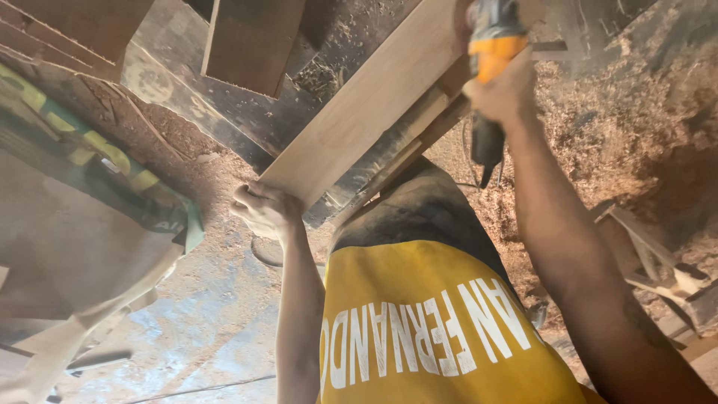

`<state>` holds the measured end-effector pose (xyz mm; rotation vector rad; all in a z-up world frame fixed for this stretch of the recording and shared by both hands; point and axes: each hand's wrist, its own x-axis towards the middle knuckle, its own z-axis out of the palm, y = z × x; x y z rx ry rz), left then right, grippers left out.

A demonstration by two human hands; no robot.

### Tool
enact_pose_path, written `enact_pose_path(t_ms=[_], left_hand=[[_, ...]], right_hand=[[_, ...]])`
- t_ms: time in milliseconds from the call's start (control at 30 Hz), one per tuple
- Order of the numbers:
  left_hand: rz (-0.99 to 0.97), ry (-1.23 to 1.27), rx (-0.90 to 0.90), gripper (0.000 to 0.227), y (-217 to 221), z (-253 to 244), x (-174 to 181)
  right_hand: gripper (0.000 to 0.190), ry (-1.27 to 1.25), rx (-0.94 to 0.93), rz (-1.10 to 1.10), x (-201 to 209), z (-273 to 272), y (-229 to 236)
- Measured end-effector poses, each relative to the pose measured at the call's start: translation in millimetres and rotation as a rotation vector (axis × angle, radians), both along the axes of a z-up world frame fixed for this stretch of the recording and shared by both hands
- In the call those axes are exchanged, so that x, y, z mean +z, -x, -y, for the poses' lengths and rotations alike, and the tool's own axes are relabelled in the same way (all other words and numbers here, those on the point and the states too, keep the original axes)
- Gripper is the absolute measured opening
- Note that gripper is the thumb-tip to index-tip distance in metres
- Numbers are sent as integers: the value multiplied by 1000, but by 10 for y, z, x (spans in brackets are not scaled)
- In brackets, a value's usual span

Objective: The person uses an angle grinder with a sanding disc to smooth the surface of a wooden plank. They hold the plank with one hand and operate the tool with the other, moving it back and forth along the wood's length.

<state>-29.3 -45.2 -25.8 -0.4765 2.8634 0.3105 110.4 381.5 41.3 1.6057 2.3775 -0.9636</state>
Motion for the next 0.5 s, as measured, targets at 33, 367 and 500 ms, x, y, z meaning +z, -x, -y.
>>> enact_pose_path(t_ms=[33, 367, 500], left_hand=[[9, 0, 6, 58, 10, -6, 1], [33, 13, -4, 55, -32, 36, 8], [-15, -10, -22, 52, -17, 13, 5]], right_hand=[[89, 17, 3, 61, 40, 187, 47], [80, 162, 322, 200, 471, 1209, 109], [106, 48, 196, 105, 93, 461, -115]])
